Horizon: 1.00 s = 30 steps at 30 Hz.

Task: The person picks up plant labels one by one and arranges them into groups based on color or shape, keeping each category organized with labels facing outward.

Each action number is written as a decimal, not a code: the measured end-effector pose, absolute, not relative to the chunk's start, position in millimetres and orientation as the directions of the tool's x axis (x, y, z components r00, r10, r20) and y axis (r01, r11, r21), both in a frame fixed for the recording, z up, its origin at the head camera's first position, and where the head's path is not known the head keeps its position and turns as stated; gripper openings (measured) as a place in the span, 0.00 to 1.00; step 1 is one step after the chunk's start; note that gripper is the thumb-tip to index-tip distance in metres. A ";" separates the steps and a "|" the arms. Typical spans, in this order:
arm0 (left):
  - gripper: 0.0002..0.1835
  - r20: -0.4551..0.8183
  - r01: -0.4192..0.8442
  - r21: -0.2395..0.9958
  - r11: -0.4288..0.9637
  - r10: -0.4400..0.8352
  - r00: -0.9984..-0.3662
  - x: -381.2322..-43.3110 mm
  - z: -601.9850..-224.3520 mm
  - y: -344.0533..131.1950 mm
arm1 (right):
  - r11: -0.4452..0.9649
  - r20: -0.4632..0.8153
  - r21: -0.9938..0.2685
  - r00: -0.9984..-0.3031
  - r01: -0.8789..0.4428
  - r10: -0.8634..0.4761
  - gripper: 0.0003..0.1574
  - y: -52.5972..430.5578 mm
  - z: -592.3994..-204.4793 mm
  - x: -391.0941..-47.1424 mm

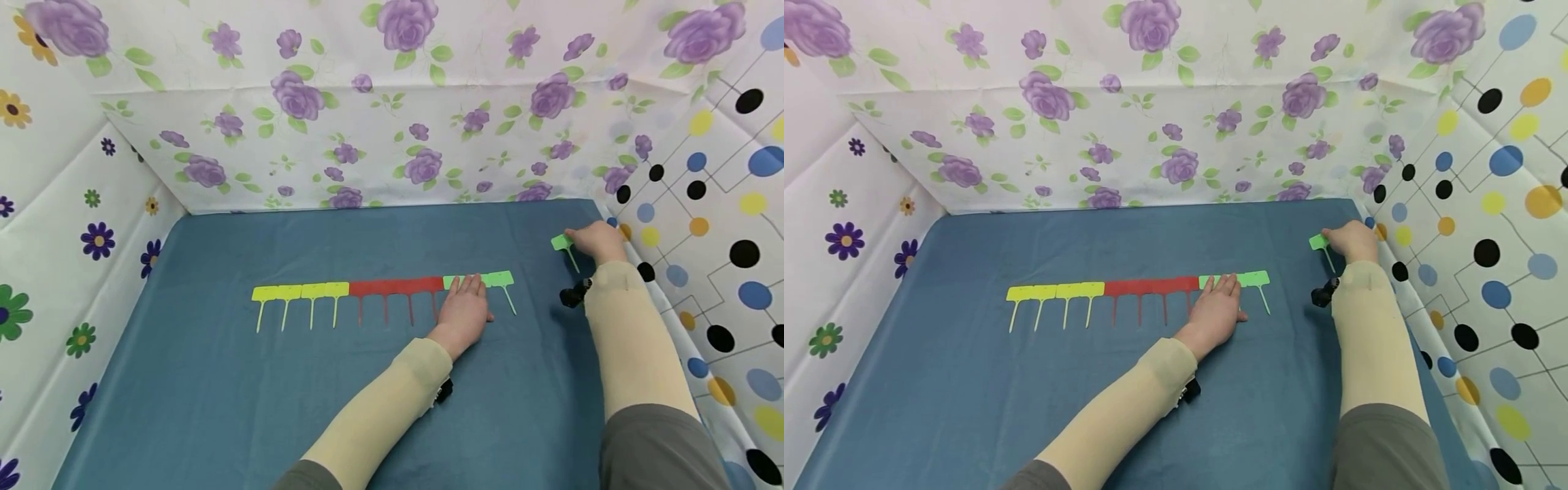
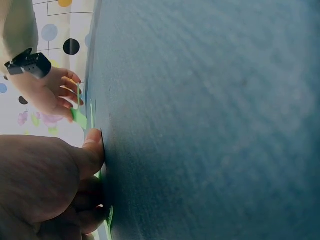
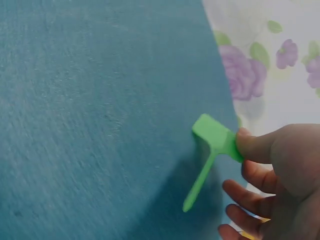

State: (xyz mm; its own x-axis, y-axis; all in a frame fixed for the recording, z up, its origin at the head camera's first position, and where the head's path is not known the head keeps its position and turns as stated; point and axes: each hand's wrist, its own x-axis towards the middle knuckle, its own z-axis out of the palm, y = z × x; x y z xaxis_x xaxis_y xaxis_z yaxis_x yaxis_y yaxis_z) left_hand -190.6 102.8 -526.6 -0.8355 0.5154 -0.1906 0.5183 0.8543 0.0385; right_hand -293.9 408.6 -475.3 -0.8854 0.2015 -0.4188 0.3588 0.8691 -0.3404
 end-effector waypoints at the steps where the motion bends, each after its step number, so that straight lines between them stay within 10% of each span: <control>1: 0.34 -0.191 0.521 0.040 0.853 0.518 -0.834 -190.1 -526.2 102.8 | 0.868 -0.432 -0.344 -0.881 0.358 0.192 0.60 410.9 -474.5 -292.6; 14: 0.36 -0.211 0.531 0.075 0.844 0.533 -0.819 -191.4 -525.7 99.3 | 0.735 -0.384 -0.584 -0.915 0.343 0.122 0.49 374.7 -486.9 -247.6; 30: 0.35 -0.212 0.514 0.093 0.853 0.521 -0.827 -192.4 -528.2 101.7 | 0.747 -0.285 -0.587 -0.944 0.311 0.169 0.35 342.5 -510.6 -231.5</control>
